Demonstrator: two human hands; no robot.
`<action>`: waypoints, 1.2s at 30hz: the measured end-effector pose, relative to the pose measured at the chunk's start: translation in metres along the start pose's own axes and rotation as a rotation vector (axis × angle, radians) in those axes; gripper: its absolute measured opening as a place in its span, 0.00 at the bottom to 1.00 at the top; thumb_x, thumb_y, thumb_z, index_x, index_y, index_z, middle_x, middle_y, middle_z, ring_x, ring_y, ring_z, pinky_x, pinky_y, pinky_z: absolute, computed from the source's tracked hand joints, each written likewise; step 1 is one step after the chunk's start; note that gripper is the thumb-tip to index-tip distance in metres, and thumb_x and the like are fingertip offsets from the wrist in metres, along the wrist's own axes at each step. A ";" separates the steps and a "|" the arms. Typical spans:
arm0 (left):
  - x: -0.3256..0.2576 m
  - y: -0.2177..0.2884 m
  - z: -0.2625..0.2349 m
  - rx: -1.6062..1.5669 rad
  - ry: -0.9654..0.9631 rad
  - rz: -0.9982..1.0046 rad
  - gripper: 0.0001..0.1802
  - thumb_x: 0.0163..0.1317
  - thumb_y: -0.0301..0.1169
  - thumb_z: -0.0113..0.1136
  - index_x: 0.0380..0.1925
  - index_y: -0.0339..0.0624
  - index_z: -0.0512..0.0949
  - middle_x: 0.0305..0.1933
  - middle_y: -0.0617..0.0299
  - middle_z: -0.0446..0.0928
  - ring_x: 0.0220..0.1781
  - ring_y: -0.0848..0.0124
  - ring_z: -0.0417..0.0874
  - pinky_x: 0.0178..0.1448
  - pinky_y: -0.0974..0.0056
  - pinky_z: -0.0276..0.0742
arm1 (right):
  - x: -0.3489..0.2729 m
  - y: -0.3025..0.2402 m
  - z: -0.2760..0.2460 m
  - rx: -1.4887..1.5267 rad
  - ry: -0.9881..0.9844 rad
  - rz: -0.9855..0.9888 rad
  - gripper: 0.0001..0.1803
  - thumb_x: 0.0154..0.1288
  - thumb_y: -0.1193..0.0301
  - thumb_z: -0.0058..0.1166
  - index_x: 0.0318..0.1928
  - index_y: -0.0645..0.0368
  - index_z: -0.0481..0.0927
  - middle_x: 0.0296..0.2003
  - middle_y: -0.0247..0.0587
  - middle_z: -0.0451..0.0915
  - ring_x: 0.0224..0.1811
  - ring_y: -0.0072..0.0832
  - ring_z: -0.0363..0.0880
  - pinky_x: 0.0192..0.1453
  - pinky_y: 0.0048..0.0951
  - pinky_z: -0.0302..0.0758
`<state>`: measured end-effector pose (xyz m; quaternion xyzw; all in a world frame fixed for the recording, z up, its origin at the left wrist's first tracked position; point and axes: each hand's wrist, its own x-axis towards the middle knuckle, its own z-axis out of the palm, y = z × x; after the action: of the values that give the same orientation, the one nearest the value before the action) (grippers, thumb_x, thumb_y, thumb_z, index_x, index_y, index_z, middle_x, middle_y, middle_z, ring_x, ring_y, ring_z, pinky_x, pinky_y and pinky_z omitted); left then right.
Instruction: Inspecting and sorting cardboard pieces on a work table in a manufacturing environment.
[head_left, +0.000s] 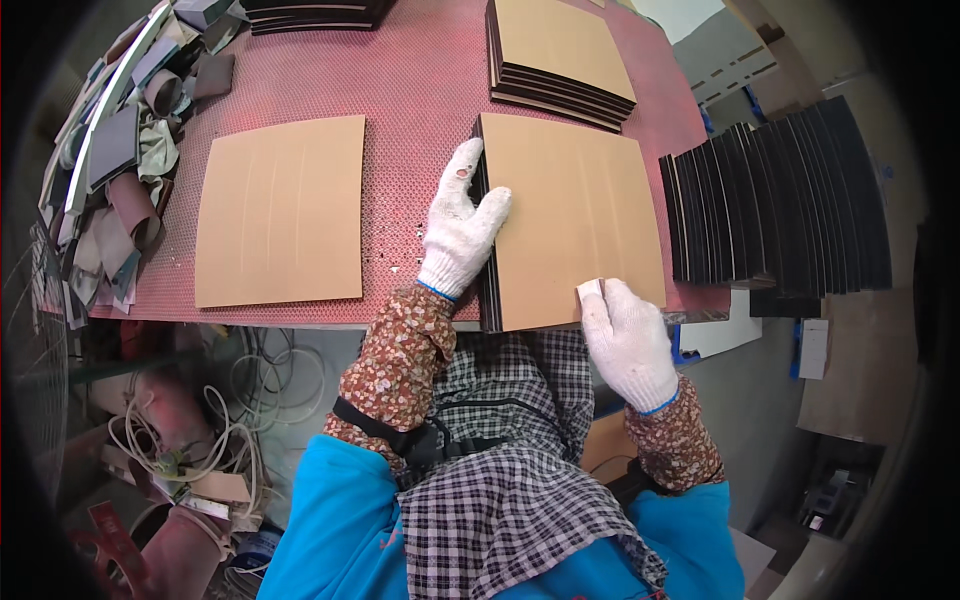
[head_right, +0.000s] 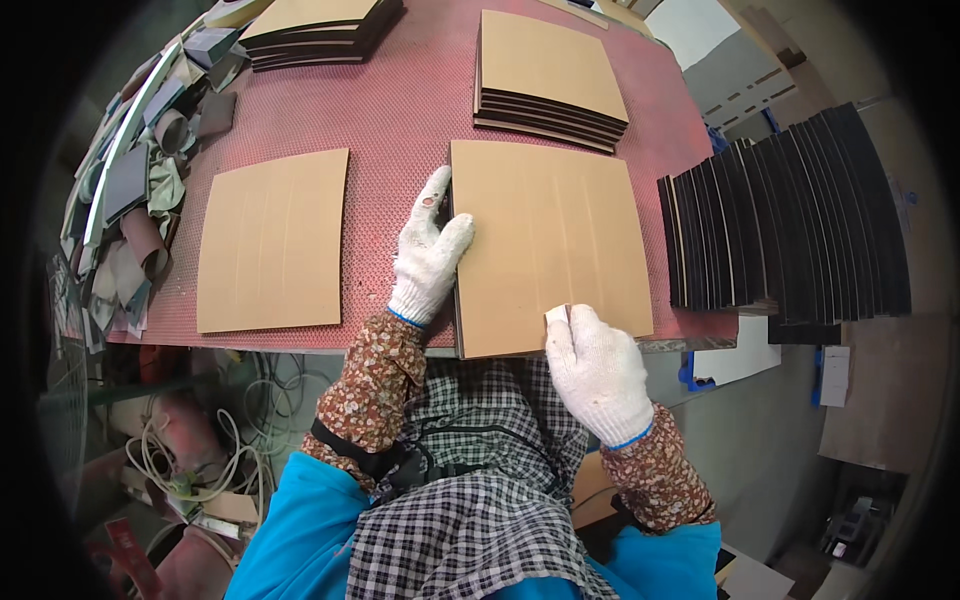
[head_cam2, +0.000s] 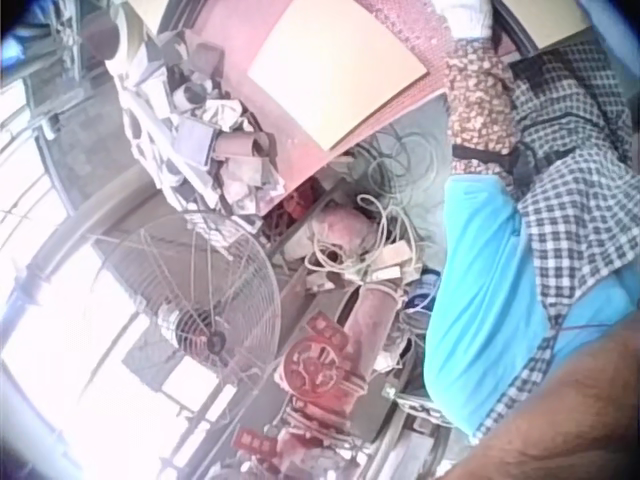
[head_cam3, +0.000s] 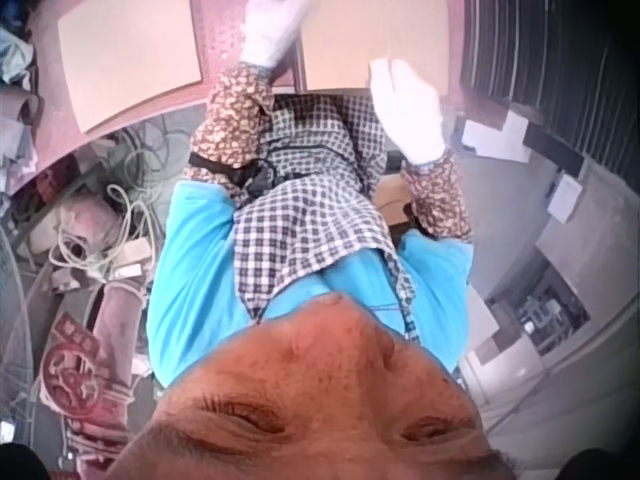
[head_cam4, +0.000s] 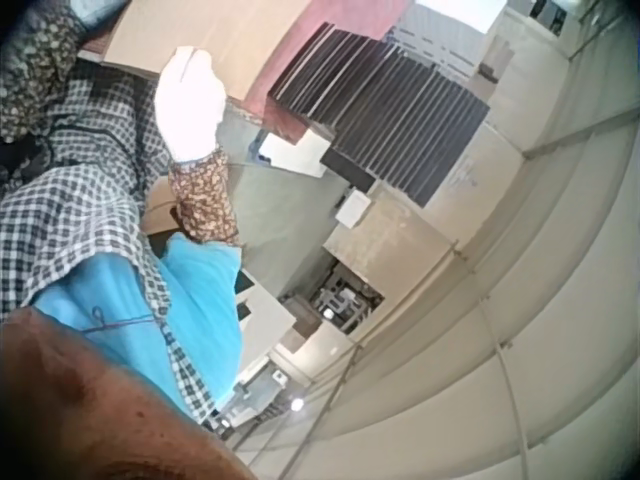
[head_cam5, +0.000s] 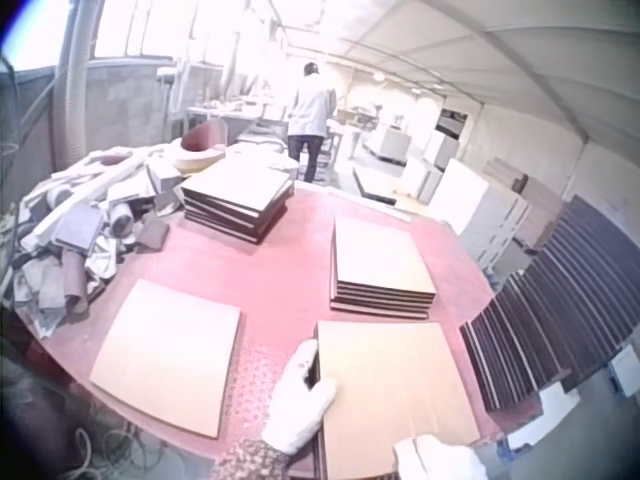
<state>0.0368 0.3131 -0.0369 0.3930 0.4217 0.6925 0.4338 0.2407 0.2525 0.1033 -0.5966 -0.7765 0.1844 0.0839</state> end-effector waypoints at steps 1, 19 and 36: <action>-0.001 0.003 0.001 -0.045 -0.002 -0.016 0.40 0.67 0.28 0.64 0.75 0.26 0.60 0.81 0.39 0.59 0.84 0.52 0.57 0.86 0.53 0.50 | 0.002 0.001 0.002 -0.004 0.004 -0.029 0.15 0.80 0.61 0.49 0.41 0.61 0.79 0.30 0.60 0.83 0.35 0.58 0.84 0.39 0.53 0.80; -0.001 -0.001 0.005 0.076 0.027 0.030 0.39 0.66 0.29 0.65 0.75 0.28 0.62 0.80 0.39 0.60 0.84 0.52 0.58 0.86 0.54 0.51 | 0.166 0.001 0.019 -0.228 0.129 -0.273 0.21 0.79 0.57 0.43 0.42 0.62 0.80 0.42 0.61 0.84 0.49 0.60 0.82 0.53 0.56 0.78; 0.001 -0.004 0.001 0.090 0.009 0.076 0.39 0.70 0.28 0.60 0.77 0.26 0.57 0.78 0.40 0.63 0.79 0.56 0.66 0.82 0.55 0.61 | 0.035 -0.007 -0.002 -0.098 -0.114 -0.094 0.17 0.78 0.61 0.47 0.40 0.62 0.78 0.34 0.65 0.82 0.38 0.62 0.82 0.44 0.57 0.79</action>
<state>0.0383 0.3158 -0.0399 0.4247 0.4390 0.6907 0.3871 0.2258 0.2849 0.1041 -0.5513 -0.8153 0.1758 0.0188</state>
